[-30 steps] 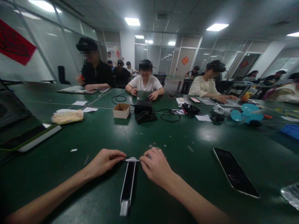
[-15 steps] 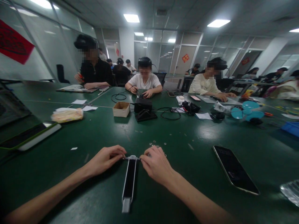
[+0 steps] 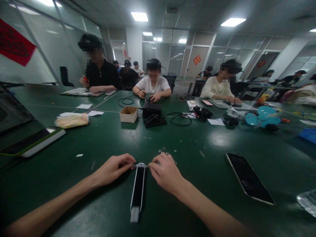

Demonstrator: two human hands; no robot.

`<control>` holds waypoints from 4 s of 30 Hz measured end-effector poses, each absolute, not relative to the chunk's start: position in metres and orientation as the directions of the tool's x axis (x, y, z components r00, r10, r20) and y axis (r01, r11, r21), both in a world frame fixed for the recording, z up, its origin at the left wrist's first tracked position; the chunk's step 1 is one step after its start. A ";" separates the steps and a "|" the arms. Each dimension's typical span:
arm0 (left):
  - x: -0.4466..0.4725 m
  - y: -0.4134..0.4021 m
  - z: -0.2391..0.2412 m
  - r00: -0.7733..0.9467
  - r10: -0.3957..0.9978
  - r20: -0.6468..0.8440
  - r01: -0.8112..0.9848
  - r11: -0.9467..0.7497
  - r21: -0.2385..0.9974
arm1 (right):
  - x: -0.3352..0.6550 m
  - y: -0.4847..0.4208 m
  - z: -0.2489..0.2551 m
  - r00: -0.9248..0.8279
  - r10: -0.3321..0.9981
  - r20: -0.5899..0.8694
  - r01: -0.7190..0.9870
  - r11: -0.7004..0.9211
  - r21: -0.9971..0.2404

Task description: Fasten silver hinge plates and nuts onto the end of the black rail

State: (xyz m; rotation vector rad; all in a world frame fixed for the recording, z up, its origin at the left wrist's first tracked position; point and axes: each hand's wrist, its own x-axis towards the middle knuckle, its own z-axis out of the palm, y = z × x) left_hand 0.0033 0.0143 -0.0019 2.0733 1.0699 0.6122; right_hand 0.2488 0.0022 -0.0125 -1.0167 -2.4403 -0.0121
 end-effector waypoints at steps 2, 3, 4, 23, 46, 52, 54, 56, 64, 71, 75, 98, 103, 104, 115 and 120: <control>0.004 0.014 -0.002 0.546 0.833 0.089 0.495 -0.406 0.768 | 0.249 0.002 -0.013 -0.600 0.661 0.450 0.668 0.724 -0.173; 0.004 0.014 -0.002 0.546 0.833 0.090 0.495 -0.408 0.767 | 0.249 0.002 -0.013 -0.599 0.661 0.452 0.668 0.724 -0.173; 0.004 0.014 -0.003 0.546 0.833 0.094 0.495 -0.411 0.765 | 0.249 0.002 -0.013 -0.599 0.661 0.452 0.668 0.724 -0.174; 0.000 0.021 -0.010 0.645 0.745 0.173 0.555 -0.611 0.564 | 0.248 0.003 -0.014 -0.601 0.687 0.409 0.667 0.713 -0.217; -0.019 0.031 0.005 0.643 0.717 0.270 0.587 -0.687 0.429 | 0.253 0.004 -0.008 -0.604 0.700 0.382 0.699 0.695 -0.170; -0.011 0.029 0.017 0.511 0.817 0.266 0.689 -0.575 0.442 | 0.267 0.011 0.003 -0.509 0.683 0.524 0.714 0.675 -0.187; 0.001 0.025 0.025 0.483 0.837 0.257 0.693 -0.545 0.473 | 0.270 0.012 0.009 -0.481 0.645 0.594 0.704 0.688 -0.178; 0.018 0.022 0.034 0.495 0.834 0.243 0.663 -0.543 0.514 | 0.271 0.012 0.014 -0.494 0.579 0.648 0.682 0.721 -0.124; 0.094 0.032 0.052 0.549 0.810 0.207 0.505 -0.518 0.690 | 0.282 0.018 0.017 -0.551 0.498 0.670 0.654 0.756 -0.025; 0.108 0.070 0.051 0.617 0.786 0.053 0.723 -0.592 0.357 | 0.315 0.035 0.020 -0.475 0.786 0.397 0.831 0.548 -0.090; 0.114 0.081 0.044 0.635 0.771 -0.046 0.760 -0.613 0.216 | 0.324 0.035 0.021 -0.488 0.837 0.247 0.846 0.523 -0.100; 0.143 0.086 0.058 0.495 0.782 -0.378 0.852 -0.523 0.034 | 0.324 0.041 0.003 -0.387 0.914 0.122 0.889 0.405 -0.212; 0.120 0.084 0.049 0.556 0.788 -0.264 0.829 -0.550 0.101 | 0.319 0.037 0.006 -0.379 0.890 0.255 0.891 0.425 -0.161; 0.110 0.084 0.047 0.562 0.794 -0.232 0.826 -0.552 0.113 | 0.317 0.035 0.007 -0.386 0.879 0.279 0.887 0.437 -0.150; 0.007 0.037 0.023 0.506 0.862 0.005 0.843 -0.496 0.207 | 0.272 0.007 0.002 -0.552 0.708 0.441 0.740 0.659 -0.132; 0.002 0.014 0.004 0.556 0.826 0.091 0.745 -0.544 0.386 | 0.256 -0.002 -0.009 -0.611 0.666 0.428 0.688 0.714 -0.130</control>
